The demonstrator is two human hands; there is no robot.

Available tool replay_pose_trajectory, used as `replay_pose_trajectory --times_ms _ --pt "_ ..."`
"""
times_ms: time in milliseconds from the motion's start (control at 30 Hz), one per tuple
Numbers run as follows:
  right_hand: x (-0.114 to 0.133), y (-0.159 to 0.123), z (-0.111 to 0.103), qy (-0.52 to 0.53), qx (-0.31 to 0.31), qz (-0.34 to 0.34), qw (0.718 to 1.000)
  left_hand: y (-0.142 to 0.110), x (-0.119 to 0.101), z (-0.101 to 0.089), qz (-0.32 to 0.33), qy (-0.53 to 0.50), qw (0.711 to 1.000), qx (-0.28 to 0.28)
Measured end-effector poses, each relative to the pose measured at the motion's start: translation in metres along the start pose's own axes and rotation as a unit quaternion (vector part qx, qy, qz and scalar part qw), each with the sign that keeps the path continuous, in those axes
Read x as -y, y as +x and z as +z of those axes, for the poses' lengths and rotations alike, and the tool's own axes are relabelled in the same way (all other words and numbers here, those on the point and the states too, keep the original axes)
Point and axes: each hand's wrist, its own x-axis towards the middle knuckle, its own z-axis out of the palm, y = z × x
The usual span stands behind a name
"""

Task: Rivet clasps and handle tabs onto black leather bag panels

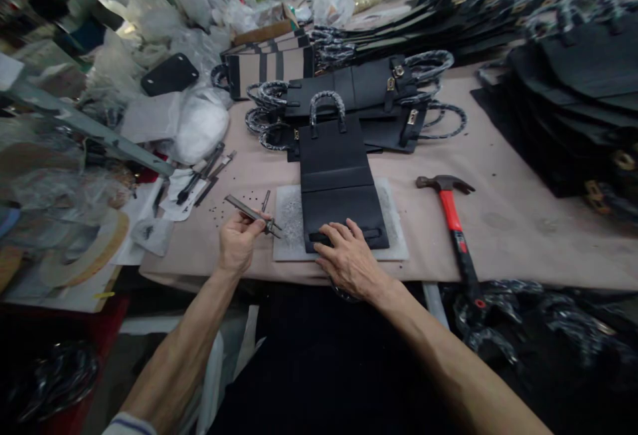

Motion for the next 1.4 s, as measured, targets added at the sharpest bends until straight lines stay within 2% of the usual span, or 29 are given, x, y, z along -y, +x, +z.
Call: replay_pose_trajectory --times_ms 133,267,633,867,1100,1400 --pt "-0.008 -0.003 -0.001 0.037 0.023 -0.017 0.999 -0.024 0.008 0.039 0.02 0.008 1.0 0.008" --pt "-0.01 -0.004 -0.001 0.053 0.023 -0.008 0.998 -0.031 0.01 0.054 0.037 0.014 0.999 0.004" --pt "-0.009 -0.002 0.002 0.062 0.037 0.008 0.997 -0.044 0.033 0.048 0.11 0.069 0.991 0.035" --pt "-0.009 -0.002 0.002 0.078 0.025 0.012 0.997 -0.041 0.033 0.047 0.162 0.092 0.978 0.094" --pt "-0.009 -0.003 0.001 0.099 0.019 0.019 0.995 -0.043 0.031 0.046 0.15 0.069 0.982 0.086" --pt "-0.008 0.0 0.0 0.101 0.015 0.03 0.994 -0.039 0.028 0.057 0.175 0.069 0.975 0.118"
